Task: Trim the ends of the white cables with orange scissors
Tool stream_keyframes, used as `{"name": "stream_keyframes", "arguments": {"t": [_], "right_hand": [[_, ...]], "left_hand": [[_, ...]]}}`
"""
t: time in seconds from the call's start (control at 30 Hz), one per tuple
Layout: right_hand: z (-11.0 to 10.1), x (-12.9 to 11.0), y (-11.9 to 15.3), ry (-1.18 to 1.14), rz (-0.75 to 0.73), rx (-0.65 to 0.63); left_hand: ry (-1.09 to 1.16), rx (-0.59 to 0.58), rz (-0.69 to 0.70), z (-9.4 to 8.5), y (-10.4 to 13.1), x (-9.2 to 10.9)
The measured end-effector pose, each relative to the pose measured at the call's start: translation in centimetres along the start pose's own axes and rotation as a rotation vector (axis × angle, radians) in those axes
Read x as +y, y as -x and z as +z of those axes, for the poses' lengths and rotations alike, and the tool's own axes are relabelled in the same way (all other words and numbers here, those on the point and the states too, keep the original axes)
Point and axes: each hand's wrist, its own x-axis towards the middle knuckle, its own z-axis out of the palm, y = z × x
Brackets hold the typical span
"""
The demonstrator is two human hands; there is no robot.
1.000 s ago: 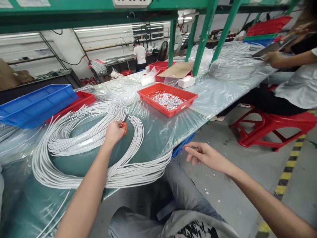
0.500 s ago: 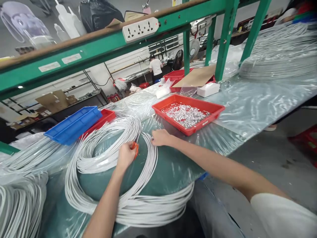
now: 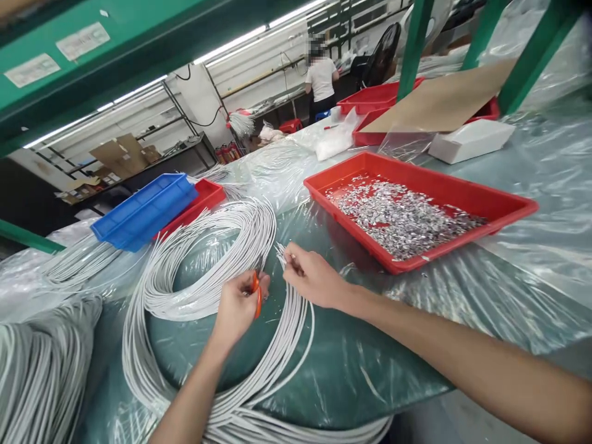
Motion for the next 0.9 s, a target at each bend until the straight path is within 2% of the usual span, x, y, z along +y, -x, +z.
{"name": "stream_keyframes", "arguments": {"t": [0.1, 0.2, 0.4, 0.6, 0.73, 0.83, 0.9], "right_hand": [[1.2, -0.3, 1.0, -0.139, -0.067, -0.087], [1.8, 0.0, 1.3, -0.14, -0.114, -0.126], [1.2, 0.4, 0.6, -0.078, -0.153, -0.138], [1.4, 0.8, 0.5, -0.063, -0.184, -0.086], [1.1, 0.8, 0.1, 0.011, -0.246, 0.003], [-0.3, -0.1, -0.2, 0.045, -0.247, 0.097], [-2.1, -1.3, 0.3, 0.051, -0.253, 0.182]], "left_hand": [[0.094, 0.027, 0.023, 0.1, 0.3, 0.7], [0.011, -0.045, 0.049, 0.0, 0.3, 0.5], [-0.077, -0.059, 0.083, -0.5, -0.6, -0.9], [-0.086, -0.12, 0.161, -0.4, -1.1, -1.2], [-0.065, -0.136, 0.187, -0.5, -1.4, -1.4], [-0.076, -0.123, 0.217, -0.4, -1.5, -1.5], [-0.093, -0.112, 0.232, -0.2, -1.5, -1.5]]}}
